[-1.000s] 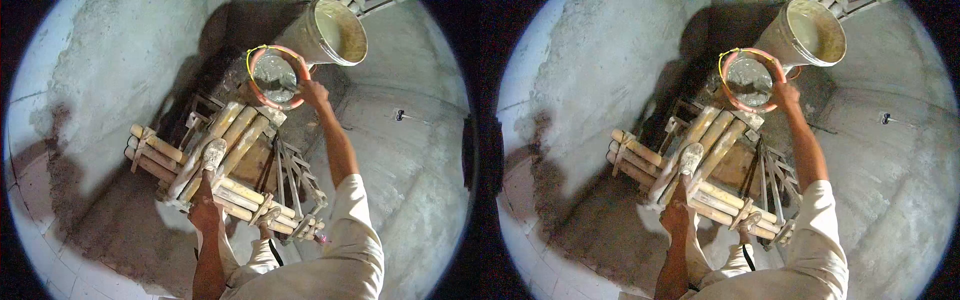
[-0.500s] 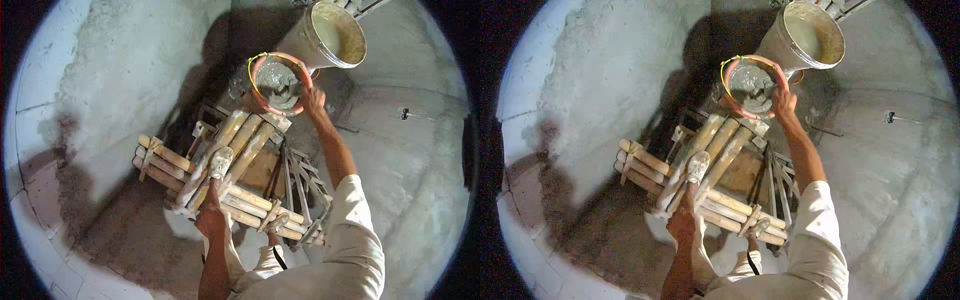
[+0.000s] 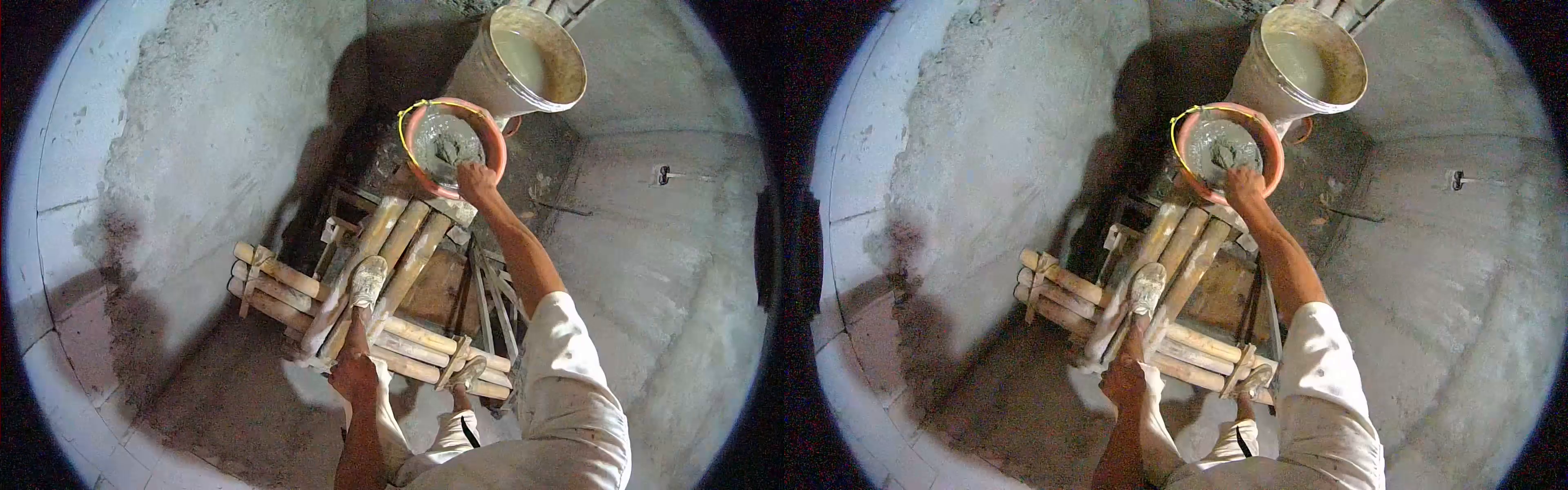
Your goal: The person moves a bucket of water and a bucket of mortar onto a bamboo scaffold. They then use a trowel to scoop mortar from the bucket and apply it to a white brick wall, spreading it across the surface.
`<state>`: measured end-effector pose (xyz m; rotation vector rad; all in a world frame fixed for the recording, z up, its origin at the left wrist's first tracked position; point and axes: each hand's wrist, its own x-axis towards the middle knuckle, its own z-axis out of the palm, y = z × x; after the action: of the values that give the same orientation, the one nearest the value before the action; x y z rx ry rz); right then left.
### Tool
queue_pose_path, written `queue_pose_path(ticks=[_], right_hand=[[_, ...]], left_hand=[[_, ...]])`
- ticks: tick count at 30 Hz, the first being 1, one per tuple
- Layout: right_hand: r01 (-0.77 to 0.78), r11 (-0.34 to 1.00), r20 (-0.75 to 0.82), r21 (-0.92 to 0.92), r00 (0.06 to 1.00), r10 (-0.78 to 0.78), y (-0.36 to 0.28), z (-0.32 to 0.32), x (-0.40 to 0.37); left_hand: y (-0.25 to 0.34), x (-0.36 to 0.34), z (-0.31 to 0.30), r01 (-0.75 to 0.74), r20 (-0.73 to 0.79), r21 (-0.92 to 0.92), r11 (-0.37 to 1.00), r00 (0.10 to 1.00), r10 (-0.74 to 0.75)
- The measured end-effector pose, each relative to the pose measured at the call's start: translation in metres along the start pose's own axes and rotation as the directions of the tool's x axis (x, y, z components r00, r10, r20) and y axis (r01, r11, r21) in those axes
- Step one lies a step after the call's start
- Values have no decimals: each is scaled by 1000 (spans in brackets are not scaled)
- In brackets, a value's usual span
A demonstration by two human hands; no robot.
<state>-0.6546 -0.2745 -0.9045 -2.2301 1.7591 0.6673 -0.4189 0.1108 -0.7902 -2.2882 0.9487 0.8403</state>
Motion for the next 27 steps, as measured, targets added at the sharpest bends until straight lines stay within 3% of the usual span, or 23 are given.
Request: queue_pose_path(ticks=[3,4,5,6,7,8,10,11,12,14,16,17,18,20,22,23,25,26,27], right_hand=[[25,972,158,-232,987,12,26,-38,-10],[17,944,6,-329,1000,-16,36,-47,-12],[-49,946,-48,-321,998,35,61,-29,13],[18,881,-45,-473,998,-44,77,-23,24],[-20,837,-138,-546,988,-66,68,-31,16],[-71,792,-236,-606,967,-94,58,-41,8],[-68,775,-210,-628,974,-84,54,-16,11],[40,775,-64,-631,993,-103,47,-3,7],[36,806,-73,-590,993,-97,37,8,-8],[86,920,65,-383,996,-66,21,8,-12],[69,996,-17,-53,997,-70,32,-17,-12],[19,985,-47,171,999,-11,36,-22,-11],[37,962,-112,272,994,-7,38,-24,-11],[-67,752,58,656,998,38,51,-14,12],[-65,394,82,917,996,-27,78,22,38],[5,362,-14,932,1000,21,91,27,36],[62,726,-13,685,997,-73,115,4,16],[-347,299,320,889,938,136,113,-16,-2],[-348,314,322,884,937,134,118,0,5]], left_hand=[[-1,-6,-7,44,12,-41,998,999,-44],[-2,-4,-4,55,32,-49,997,998,-53],[-5,-3,2,31,34,-30,999,999,-30],[-6,-3,4,4,31,-10,1000,1000,-4],[-5,-8,-9,-1,-25,-139,990,1000,-2],[-4,-8,-7,1,-27,-140,990,1000,-5],[-5,-2,-1,46,11,-49,998,999,-46],[-7,0,4,47,6,-49,998,999,-46],[-9,-1,12,36,-33,-47,998,999,-38],[-9,-2,12,18,-72,-47,999,997,-22],[-9,-6,11,-108,-194,2,994,975,107],[-8,-7,13,-118,-199,9,993,973,117],[-8,-7,16,-104,-207,29,994,972,108],[-11,-8,29,-86,-221,62,994,970,98],[-16,-5,43,-133,-366,38,990,920,138],[-18,-6,39,-158,-359,128,979,913,194],[-19,-2,37,-120,-288,145,982,944,158],[-17,0,37,-84,-233,150,985,965,117],[-16,-1,39,-82,-224,137,987,968,112]])
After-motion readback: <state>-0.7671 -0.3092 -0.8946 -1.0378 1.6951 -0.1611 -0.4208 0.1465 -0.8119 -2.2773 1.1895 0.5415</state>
